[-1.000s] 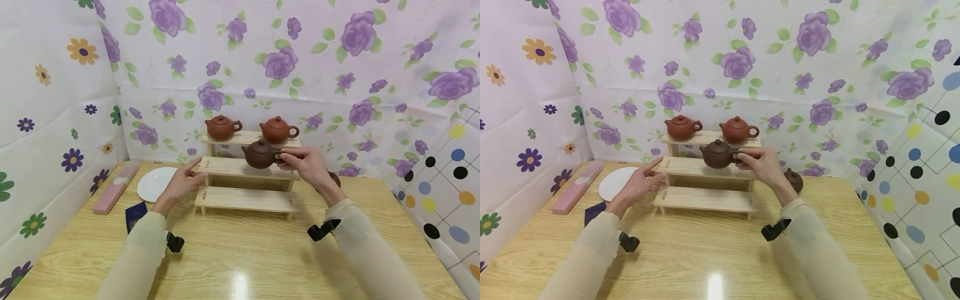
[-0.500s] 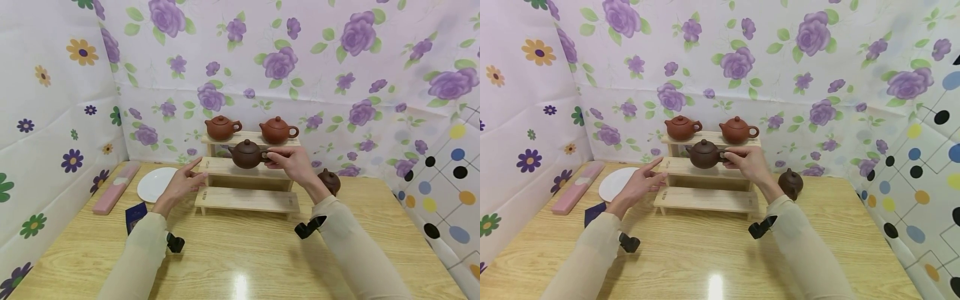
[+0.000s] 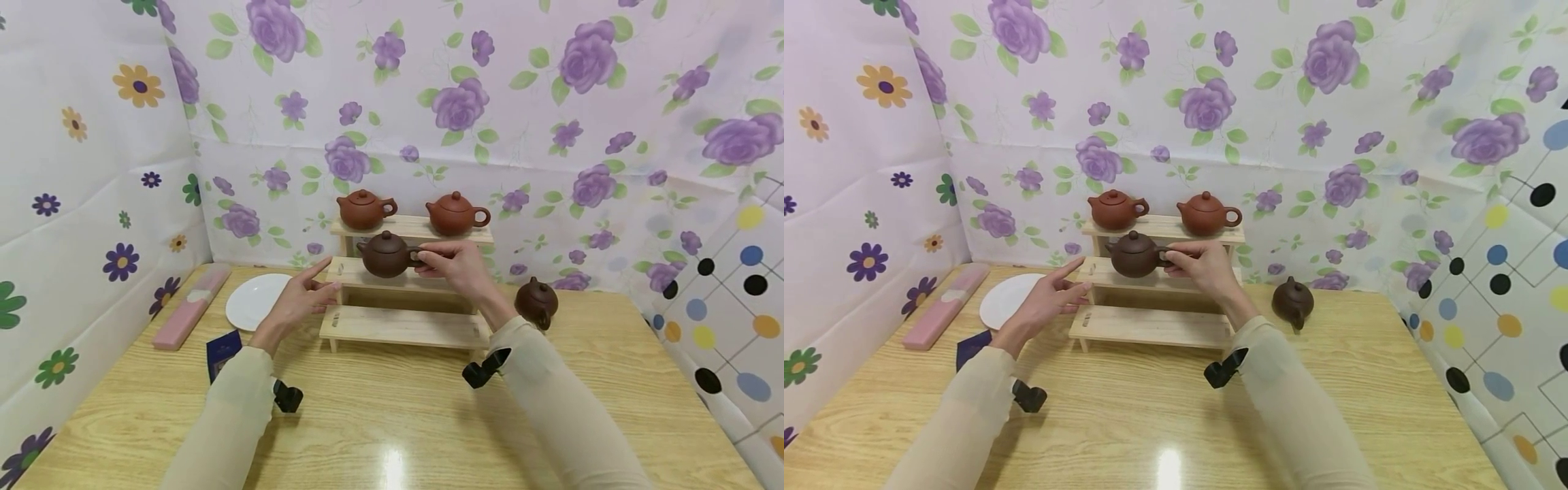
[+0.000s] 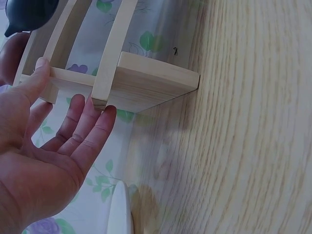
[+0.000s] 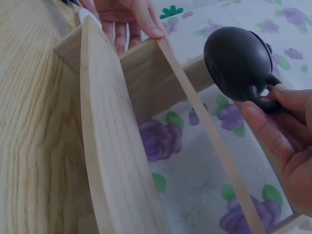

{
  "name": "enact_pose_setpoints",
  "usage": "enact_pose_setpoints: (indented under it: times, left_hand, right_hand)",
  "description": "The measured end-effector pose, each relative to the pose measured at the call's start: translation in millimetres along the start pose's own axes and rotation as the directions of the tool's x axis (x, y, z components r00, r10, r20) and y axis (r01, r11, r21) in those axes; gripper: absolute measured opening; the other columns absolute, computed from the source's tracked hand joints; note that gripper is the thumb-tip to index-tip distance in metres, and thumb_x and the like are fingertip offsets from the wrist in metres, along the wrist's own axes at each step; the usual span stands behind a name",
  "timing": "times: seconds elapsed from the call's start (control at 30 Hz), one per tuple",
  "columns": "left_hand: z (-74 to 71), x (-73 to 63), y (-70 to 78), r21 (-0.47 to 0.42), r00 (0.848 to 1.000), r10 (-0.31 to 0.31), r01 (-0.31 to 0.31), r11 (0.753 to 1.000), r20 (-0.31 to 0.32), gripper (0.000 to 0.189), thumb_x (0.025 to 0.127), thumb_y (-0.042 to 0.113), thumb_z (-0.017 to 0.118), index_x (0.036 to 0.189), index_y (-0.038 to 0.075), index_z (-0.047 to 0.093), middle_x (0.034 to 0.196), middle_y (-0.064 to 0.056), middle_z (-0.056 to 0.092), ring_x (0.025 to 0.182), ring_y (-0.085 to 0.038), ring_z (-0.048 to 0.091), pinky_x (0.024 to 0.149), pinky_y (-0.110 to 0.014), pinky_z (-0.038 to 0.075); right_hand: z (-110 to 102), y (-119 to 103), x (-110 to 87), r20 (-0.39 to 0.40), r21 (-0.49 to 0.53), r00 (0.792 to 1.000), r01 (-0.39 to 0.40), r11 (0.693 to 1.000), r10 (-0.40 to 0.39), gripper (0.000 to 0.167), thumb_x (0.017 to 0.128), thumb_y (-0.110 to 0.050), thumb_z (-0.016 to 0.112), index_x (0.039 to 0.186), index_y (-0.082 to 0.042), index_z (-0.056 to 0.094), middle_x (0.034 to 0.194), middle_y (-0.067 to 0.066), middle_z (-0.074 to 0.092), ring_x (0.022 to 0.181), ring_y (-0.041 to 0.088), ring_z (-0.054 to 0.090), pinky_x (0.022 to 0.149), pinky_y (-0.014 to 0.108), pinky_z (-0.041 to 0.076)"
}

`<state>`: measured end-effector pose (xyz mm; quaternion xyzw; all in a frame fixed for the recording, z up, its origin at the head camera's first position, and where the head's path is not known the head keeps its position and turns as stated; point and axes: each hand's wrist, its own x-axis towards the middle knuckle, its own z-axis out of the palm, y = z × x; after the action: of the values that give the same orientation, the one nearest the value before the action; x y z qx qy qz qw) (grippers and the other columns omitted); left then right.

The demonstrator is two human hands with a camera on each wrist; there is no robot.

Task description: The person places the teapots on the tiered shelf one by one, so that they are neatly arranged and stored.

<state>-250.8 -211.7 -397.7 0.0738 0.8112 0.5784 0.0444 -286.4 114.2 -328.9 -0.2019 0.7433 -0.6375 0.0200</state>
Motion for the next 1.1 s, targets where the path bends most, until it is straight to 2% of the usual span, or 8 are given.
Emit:
enact_pose_setpoints:
  times: [0.37, 0.7, 0.9, 1.1]
  left_hand:
    - [0.0, -0.7, 2.6, -0.005, 1.000, -0.022, 0.022, 1.000, -0.002, 0.075, 0.107, 0.038, 0.065, 0.170, 0.030, 0.025, 0.130, -0.024, 0.064, 0.113, -0.036, 0.073, 0.101, -0.049, 0.058]
    - [-0.4, -0.6, 1.4, 0.000, 1.000, -0.020, 0.020, 1.000, 0.004, 0.074, 0.108, 0.035, 0.064, 0.170, 0.031, 0.025, 0.127, -0.026, 0.064, 0.111, -0.035, 0.073, 0.103, -0.052, 0.057]
    - [-0.9, 0.7, 0.0, -0.005, 1.000, -0.019, 0.019, 1.000, 0.002, 0.073, 0.108, 0.033, 0.064, 0.170, 0.030, 0.025, 0.119, -0.020, 0.066, 0.106, -0.031, 0.074, 0.103, -0.052, 0.057]
    - [-0.6, 1.3, 0.6, -0.001, 1.000, -0.026, 0.026, 1.000, -0.003, 0.072, 0.108, 0.034, 0.065, 0.170, 0.031, 0.027, 0.114, -0.016, 0.066, 0.104, -0.028, 0.075, 0.101, -0.051, 0.058]
  right_hand:
    - [21, 5, 11.7, 0.018, -0.016, 1.000, -0.007, 1.000, 0.007, 0.025, 0.102, -0.002, 0.069, 0.122, 0.011, 0.075, 0.115, 0.033, 0.074, 0.079, 0.013, 0.079, 0.077, 0.031, 0.065]
    - [32, 7, 16.2, 0.026, -0.026, 0.999, -0.037, 0.999, 0.038, 0.024, 0.102, -0.004, 0.069, 0.120, 0.010, 0.076, 0.109, 0.032, 0.076, 0.082, 0.017, 0.080, 0.075, 0.029, 0.065]
    - [38, 8, 19.8, 0.027, -0.036, 0.999, -0.038, 0.999, 0.039, 0.023, 0.102, -0.003, 0.070, 0.120, 0.009, 0.076, 0.113, 0.032, 0.075, 0.082, 0.016, 0.080, 0.077, 0.031, 0.065]
    - [40, 10, 22.8, 0.028, -0.051, 0.998, -0.047, 0.998, 0.048, 0.024, 0.102, -0.004, 0.069, 0.121, 0.008, 0.076, 0.113, 0.030, 0.076, 0.085, 0.020, 0.081, 0.078, 0.032, 0.065]
